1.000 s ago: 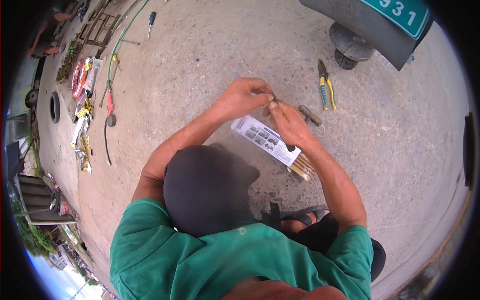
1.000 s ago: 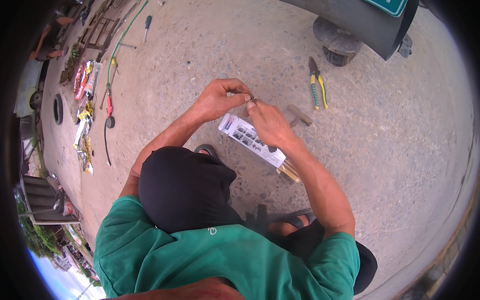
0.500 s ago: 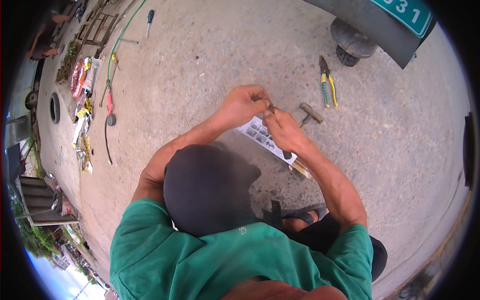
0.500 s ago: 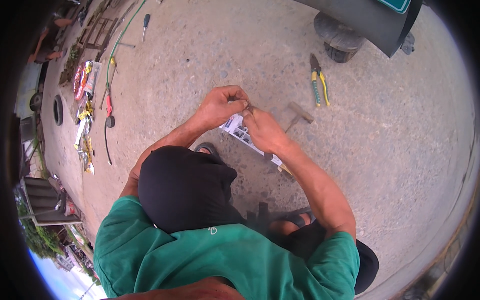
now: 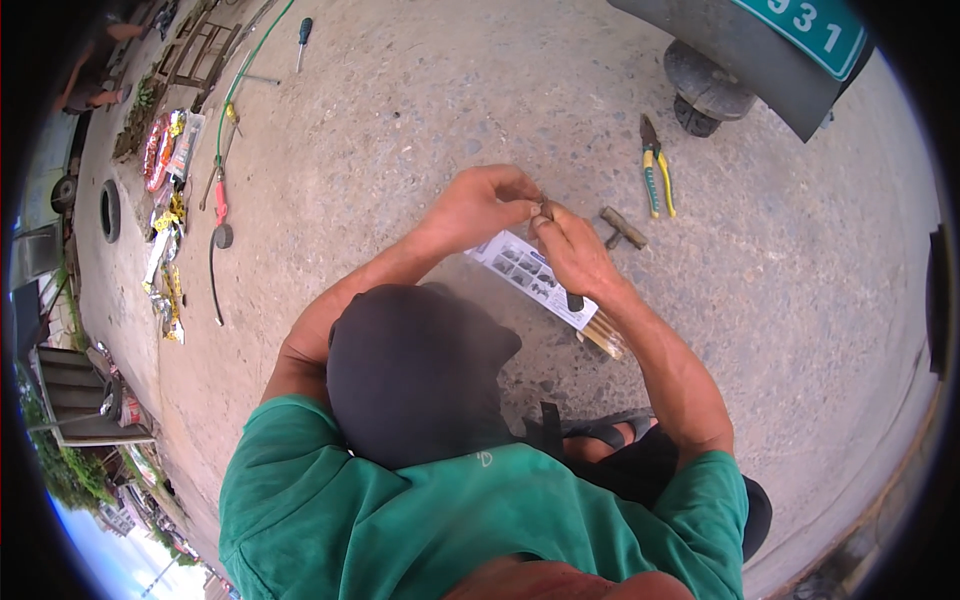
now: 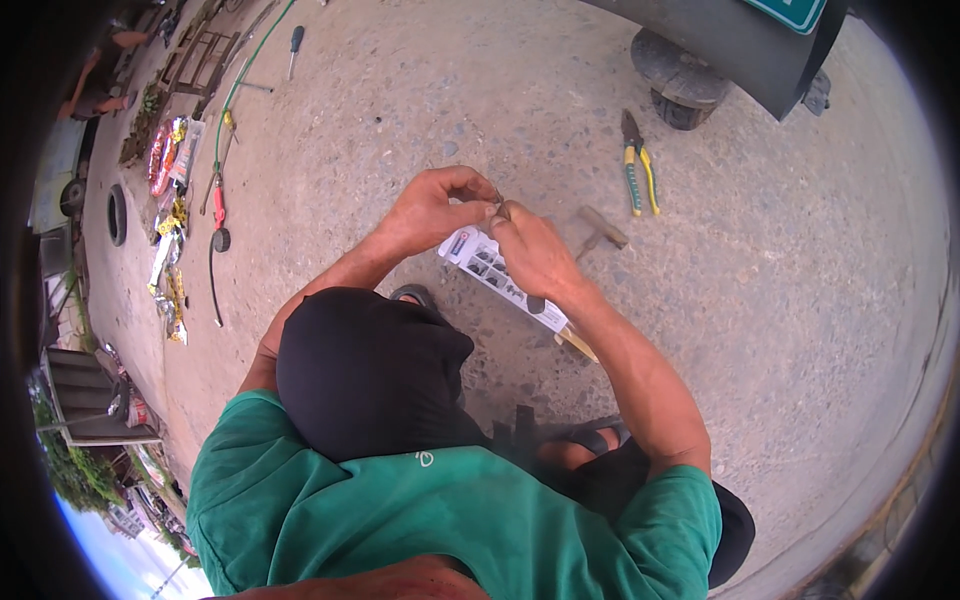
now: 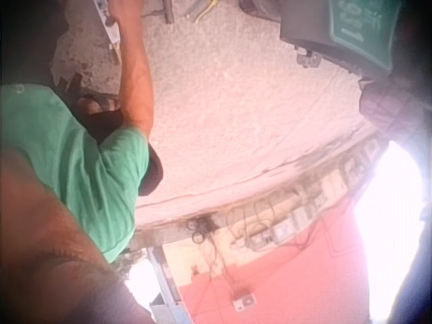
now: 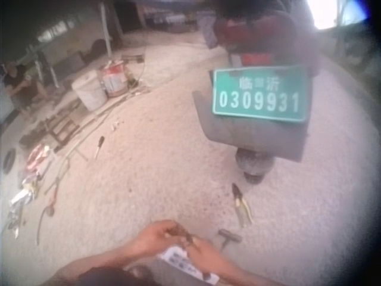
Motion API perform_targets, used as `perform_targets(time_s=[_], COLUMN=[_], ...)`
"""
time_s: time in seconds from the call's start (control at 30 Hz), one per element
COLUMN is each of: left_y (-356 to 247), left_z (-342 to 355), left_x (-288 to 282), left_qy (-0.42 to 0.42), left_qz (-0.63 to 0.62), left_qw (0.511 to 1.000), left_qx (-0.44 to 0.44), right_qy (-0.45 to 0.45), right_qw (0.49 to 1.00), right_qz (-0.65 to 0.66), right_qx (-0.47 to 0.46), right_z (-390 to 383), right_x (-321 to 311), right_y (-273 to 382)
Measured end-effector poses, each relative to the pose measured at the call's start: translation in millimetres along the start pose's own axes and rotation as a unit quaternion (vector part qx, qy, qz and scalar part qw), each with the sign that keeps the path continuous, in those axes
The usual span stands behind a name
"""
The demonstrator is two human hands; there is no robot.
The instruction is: The person takes a part from a box and uses pliers to cut a wire. They then use a screwdriver to remove a screw from the rear wheel hub assembly of an electric scooter.
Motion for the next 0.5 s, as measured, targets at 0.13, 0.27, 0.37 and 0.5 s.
perform_targets(time_s=[0.13, 0.27, 0.37, 0.5], left_y=[-1, 0, 1, 8], left_z=[-3, -4, -8, -9], left_x=[2, 3, 5, 10], left_qy=[-0.04, -0.066, -0.062, -0.052], left_qz=[-0.006, 0.033, 0.031, 0.013], left_qw=[0.999, 0.995, 0.996, 0.997], left_qx=[0.026, 0.06, 0.049, 0.062], right_qy=[-0.022, -0.003, 0.021, -0.005], right_qw=[0.999, 0.998, 0.998, 0.998], right_qz=[-0.007, -0.038, -0.047, -0.048], right_qx=[-0.023, -0.044, -0.023, -0.026], right_z=[-1, -6, -6, -8], right_x=[0, 1, 2, 10], right_y=[5, 3, 9, 8])
Point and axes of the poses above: each hand's wrist, its own z-axis towards the middle knuckle, its own x-axis out of the palm, y = z × x, the point moved 1 cm from there along z, towards the middle knuckle, and after that the axes turned 15 degrees about -x, right-handed, at the moved point
